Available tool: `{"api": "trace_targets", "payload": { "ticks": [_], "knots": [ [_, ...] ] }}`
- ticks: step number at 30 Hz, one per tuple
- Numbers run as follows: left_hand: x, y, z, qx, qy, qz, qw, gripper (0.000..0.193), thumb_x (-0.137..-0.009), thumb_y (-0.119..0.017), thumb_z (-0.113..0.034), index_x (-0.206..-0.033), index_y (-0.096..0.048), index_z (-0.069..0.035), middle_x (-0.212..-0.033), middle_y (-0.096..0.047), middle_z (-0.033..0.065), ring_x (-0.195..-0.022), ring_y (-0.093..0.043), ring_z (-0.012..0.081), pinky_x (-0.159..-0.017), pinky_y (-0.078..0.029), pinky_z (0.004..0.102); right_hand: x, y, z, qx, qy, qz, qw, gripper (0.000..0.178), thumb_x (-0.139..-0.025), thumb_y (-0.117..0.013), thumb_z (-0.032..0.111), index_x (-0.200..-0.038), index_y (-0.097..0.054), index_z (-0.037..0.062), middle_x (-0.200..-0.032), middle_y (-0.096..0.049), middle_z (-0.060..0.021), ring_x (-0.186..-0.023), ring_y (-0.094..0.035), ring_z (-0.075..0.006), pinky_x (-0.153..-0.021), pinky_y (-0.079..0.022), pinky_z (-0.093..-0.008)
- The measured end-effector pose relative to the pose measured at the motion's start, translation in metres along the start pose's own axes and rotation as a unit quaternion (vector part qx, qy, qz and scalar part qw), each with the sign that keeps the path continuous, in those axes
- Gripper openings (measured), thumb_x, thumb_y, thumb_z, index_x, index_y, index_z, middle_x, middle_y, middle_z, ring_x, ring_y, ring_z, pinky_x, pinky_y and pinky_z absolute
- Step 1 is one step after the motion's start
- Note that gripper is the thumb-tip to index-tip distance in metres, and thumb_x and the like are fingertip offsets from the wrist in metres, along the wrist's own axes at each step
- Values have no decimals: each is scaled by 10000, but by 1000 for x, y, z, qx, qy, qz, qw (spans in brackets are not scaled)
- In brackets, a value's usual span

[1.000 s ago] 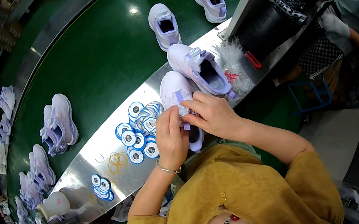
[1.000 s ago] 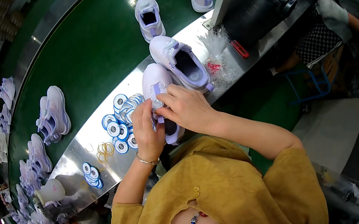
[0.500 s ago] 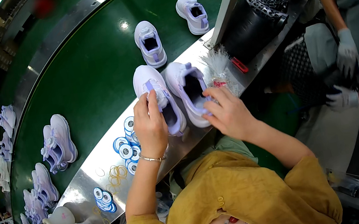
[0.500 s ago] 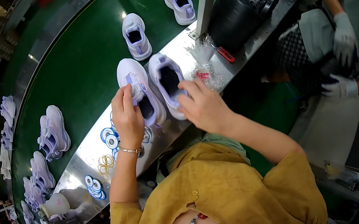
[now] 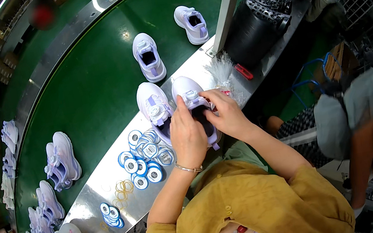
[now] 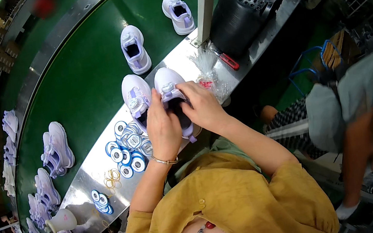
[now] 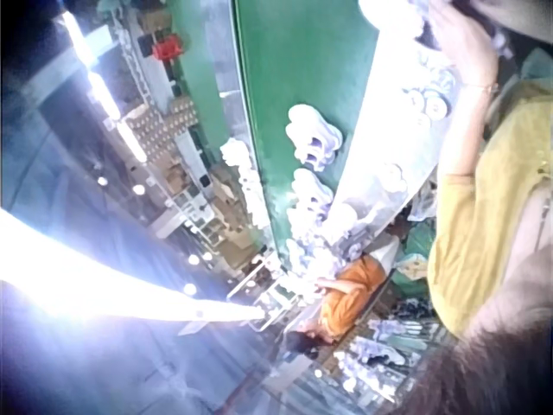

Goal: The person attaches small circular fasteners to the tongue of white sneakers on a moving conveyor belt. They pick up each shoe, secure the fastener, and place the shoe back on the belt. The process is repeated for multiple pairs of shoes.

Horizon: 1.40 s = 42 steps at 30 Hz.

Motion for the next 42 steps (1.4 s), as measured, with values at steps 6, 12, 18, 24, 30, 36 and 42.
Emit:
{"api": "trace_targets", "payload": {
  "ticks": [6, 12, 18, 24, 30, 36, 42],
  "knots": [
    [0, -9, 9, 30, 48, 33, 998, 504, -760, -509, 108, -1258, -488, 38, -1047, -621, 199, -942, -606, 361, -818, -490, 409, 7, 7, -8, 2, 65, -51, 997, 261, -721, -562, -78, -974, -585, -19, -1034, -604, -155, -902, -613, -338, -762, -511, -376],
    [-7, -10, -1, 26, 12, 42, 999, 433, -720, -515, 108, -1143, -553, 23, -1012, -599, 201, -977, -569, 366, -836, -472, 423, 15, 11, 17, 161, 160, 38, 973, 380, -767, -633, 24, -1123, -533, -63, -1243, -515, -211, -1115, -523, -396, -935, -449, -424],
    [-10, -9, -19, 35, 16, 44, 998, 427, -750, -609, 36, -1169, -560, -24, -995, -616, 181, -910, -599, 360, -788, -488, 404, 27, 11, 24, 355, 162, 61, 919, 507, -802, -653, 200, -1208, -509, -68, -1316, -458, -233, -1128, -506, -356, -937, -427, -416],
    [0, -19, -19, -46, -27, 12, 998, 428, -722, -604, 63, -1131, -613, -58, -1028, -630, 135, -919, -612, 320, -758, -508, 379, 21, 48, 53, 199, 112, -28, 973, 432, -785, -655, 89, -1184, -527, -13, -961, -520, -154, -853, -573, -301, -723, -491, -382],
    [-8, -13, -23, 67, -35, 79, 994, 420, -732, -560, 100, -1131, -618, -17, -1080, -628, 154, -1005, -601, 315, -860, -491, 372, 31, 18, 45, 227, 104, -70, 966, 270, -777, -636, 65, -1040, -611, 12, -758, -488, -84, -689, -585, -246, -538, -484, -342],
    [-42, 16, -21, 76, -31, 88, 993, 298, -795, -595, 43, -1091, -621, 15, -1018, -628, 161, -947, -589, 328, -825, -480, 397, 38, 20, 54, 230, 149, -116, 955, 204, -761, -619, 30, -962, -651, 8, -732, -477, -64, -638, -562, -213, -512, -464, -312],
    [-53, -30, -31, 156, -93, 209, 961, 148, -795, -662, -11, -939, -663, 21, -938, -607, 137, -898, -578, 323, -783, -481, 375, 44, 23, 43, 195, 149, -127, 961, 236, -738, -623, 34, -972, -659, 21, -692, -506, -59, -613, -569, -227, -522, -475, -313]
  ]
}}
Point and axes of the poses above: each hand's wrist, its own x-axis away from the middle knuckle, its own y-axis out of the back of the hand, z = x × y, the point moved 8 cm from there along -x, towards the middle knuckle
